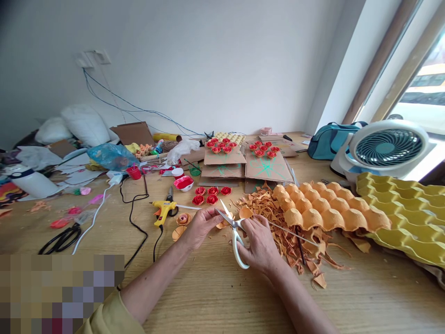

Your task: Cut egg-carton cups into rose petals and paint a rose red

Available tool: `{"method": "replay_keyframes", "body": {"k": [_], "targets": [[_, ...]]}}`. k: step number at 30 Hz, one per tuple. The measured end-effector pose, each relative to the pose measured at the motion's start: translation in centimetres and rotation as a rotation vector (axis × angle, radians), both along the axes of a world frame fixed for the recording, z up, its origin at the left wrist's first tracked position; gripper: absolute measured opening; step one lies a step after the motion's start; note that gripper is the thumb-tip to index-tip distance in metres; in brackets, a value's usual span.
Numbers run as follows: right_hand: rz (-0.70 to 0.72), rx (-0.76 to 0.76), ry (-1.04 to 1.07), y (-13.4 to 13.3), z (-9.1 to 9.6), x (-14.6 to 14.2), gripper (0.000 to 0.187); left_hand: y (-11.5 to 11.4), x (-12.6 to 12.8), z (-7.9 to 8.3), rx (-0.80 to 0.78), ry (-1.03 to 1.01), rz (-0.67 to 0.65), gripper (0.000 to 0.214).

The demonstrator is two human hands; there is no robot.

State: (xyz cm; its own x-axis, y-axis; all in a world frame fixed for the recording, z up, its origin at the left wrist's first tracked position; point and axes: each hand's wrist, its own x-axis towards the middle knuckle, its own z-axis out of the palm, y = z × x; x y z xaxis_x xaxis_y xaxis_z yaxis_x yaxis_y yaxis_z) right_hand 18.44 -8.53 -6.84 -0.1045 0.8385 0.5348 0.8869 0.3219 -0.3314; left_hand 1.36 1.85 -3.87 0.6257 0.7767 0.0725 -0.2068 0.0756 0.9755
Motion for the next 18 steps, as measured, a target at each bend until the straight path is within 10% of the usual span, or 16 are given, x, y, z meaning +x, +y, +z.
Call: {"method": "replay_keyframes", "body": {"k": [18], "targets": [[0.073,0.009,0.002,0.0,0.1,0.1,0.023,1.5,-1.5,1.5,0.447,0.214,-0.093,0.031]]}}
